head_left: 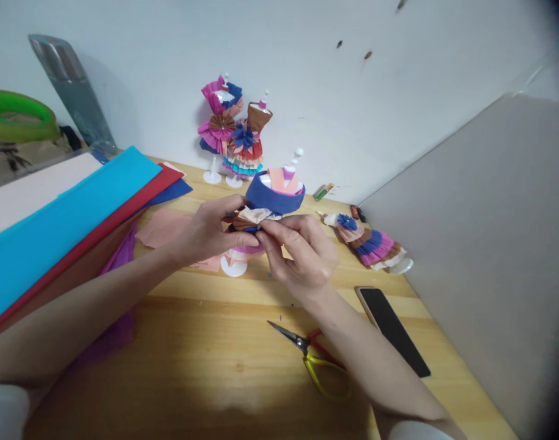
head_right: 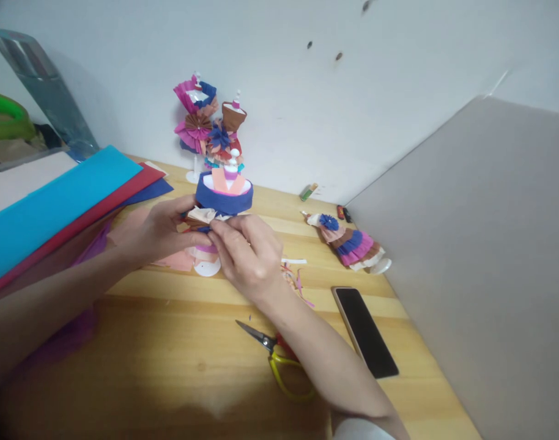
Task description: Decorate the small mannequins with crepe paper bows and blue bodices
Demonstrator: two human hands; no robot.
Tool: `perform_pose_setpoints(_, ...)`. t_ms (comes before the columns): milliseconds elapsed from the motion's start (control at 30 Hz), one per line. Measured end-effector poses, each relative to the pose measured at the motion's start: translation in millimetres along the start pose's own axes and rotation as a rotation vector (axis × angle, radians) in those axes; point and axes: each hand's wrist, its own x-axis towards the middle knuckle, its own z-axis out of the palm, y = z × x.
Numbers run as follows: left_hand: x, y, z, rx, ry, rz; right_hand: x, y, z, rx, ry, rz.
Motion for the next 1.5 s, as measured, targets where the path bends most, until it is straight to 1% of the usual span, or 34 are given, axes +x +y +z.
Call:
perform_pose_setpoints(67, 0, 2, 1.4, 0.036, 0.009, 0.009, 1, 0, 1, -0.029, 0.011, -0.01)
perform_pose_setpoints(233, -1, 9, 8.0, 0.175, 0.104, -0.041, 0, 1, 5, -0.071, 0.045, -0.058)
perform_pose_setpoints(400, -2, 15, 8.5, 0.264, 0.079, -0.041, -1, 6, 7, -0.081, 0.072, -0.111)
perform_pose_setpoints(533, -2, 18, 9.6, 0.298, 0.088, -0.051, 1, 6, 8, -0.064, 0.078, -0.143)
perform_pose_setpoints(733, -6, 18, 15.2, 0.333, 0.162, -0.008, 4, 1, 9, -0.035, 0.076, -0.119)
perform_pose_setpoints(867, -7, 17, 16.5, 0.329, 0.18, -0.011, 4, 1, 11, -0.032, 0.078, -0.12)
perform_pose_setpoints(967, -3, 22, 13.6, 0.302, 0.145, -0.051, 3, 3, 12, -0.042, 0.093, -0.082)
perform_pose_setpoints(1067, 1, 30, 7.7, 0.263, 0.042, -0.092, 0, 5, 11, -0.043, 0.103, -0.047)
perform_pose_setpoints(1133, 3, 34, 3.9, 0.245, -0.013, -0.091, -3, 6, 10, -0.038, 0.105, -0.042)
perform_pose_setpoints(1233, 2, 36, 0.8, 0.196, -0.013, -0.071, -6, 6, 9, -0.028, 0.09, -0.041)
perform_pose_setpoints(1367, 1, 34, 1.9, 0.117, 0.006, -0.089, -9, 7, 9, -0.022, 0.067, -0.043)
perform_pose_setpoints(1500, 1, 33, 5.1, 0.121, 0.026, -0.096, -10, 8, 9, -0.012, 0.069, -0.061)
